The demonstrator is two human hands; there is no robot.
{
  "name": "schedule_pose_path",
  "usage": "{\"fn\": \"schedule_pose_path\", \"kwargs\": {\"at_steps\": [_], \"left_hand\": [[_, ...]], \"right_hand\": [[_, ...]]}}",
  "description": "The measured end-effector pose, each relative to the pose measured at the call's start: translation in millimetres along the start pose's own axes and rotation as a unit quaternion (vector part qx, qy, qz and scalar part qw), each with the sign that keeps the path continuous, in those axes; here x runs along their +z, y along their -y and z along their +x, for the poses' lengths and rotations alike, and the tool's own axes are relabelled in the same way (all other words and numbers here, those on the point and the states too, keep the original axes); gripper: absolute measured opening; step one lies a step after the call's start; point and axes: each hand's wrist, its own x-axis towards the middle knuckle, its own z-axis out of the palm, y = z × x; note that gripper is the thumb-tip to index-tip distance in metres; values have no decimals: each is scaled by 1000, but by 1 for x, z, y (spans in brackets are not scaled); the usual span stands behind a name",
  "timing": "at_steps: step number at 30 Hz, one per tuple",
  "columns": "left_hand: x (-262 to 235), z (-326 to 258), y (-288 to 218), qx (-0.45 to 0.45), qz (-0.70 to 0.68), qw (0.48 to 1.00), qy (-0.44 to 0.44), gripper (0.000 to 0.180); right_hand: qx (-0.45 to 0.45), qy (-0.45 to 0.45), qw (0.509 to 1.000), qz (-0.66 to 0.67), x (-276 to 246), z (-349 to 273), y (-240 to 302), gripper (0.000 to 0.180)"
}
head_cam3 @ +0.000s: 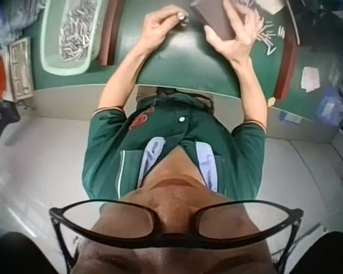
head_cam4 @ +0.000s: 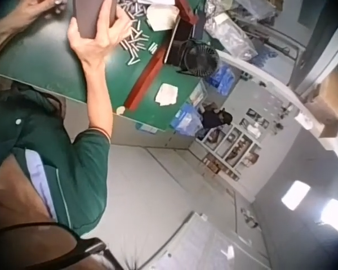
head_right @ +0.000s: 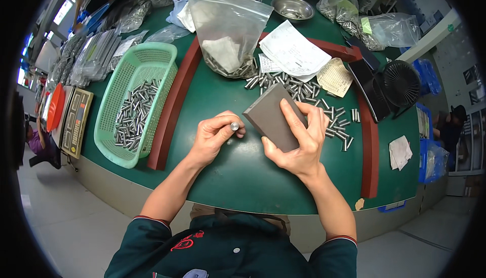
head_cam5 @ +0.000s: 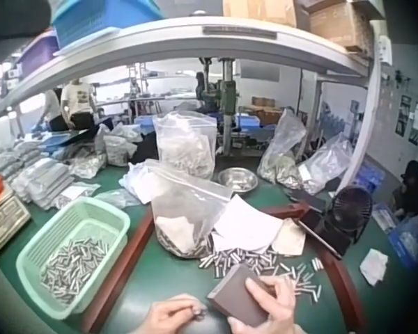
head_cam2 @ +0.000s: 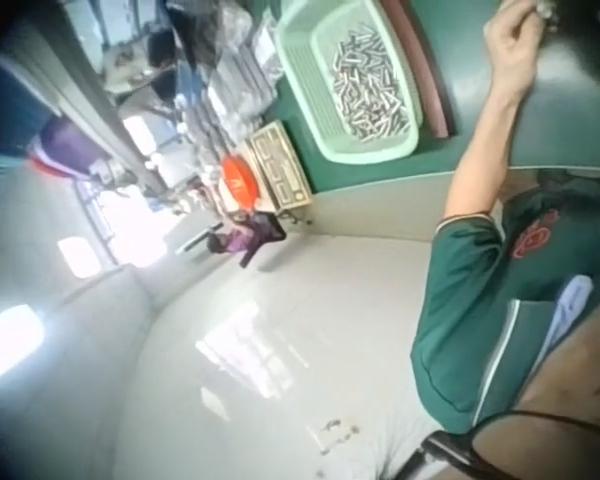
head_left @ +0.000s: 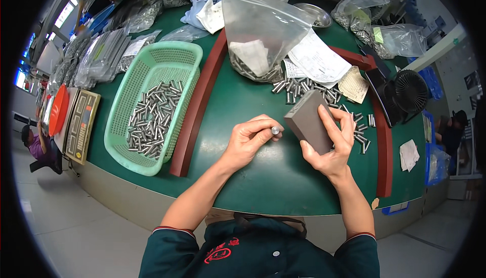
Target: Sanding or deburring small cylindrical metal components using a handheld sanding block.
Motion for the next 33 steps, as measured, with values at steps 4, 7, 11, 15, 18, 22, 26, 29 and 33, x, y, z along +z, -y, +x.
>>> {"fn": "schedule_pose_path", "kwargs": {"at_steps": [4,7,11,15,18,22,26,29,33], "left_hand": [[0,-1,5,-6,0,1000,-20,15],[0,-3,1,7,88,995,-54,14],[3,-2,-4,63,155,982,-88,13],[5,-1,-9,105,224,963,-111,16],[1,-2,-8,117,246,956,-109,17],[8,0,-10,114,265,950,-116,18],[6,-2,-7,128,268,947,-124,18],[4,-2,-9,128,291,941,-117,17],[6,-1,-9,123,276,945,-122,16]], "right_hand": [[-11,3,1000,-3,-4,2,9,71],[-40,28,998,33,-4,4,19,69],[-52,58,996,41,0,1,18,67],[-39,55,997,34,0,5,15,68],[-57,75,992,85,4,-4,32,68],[-32,57,997,45,0,3,18,69],[-45,61,995,71,1,0,28,66],[-42,67,994,74,-1,-1,26,66],[-53,79,994,59,-2,-4,23,70]]}}
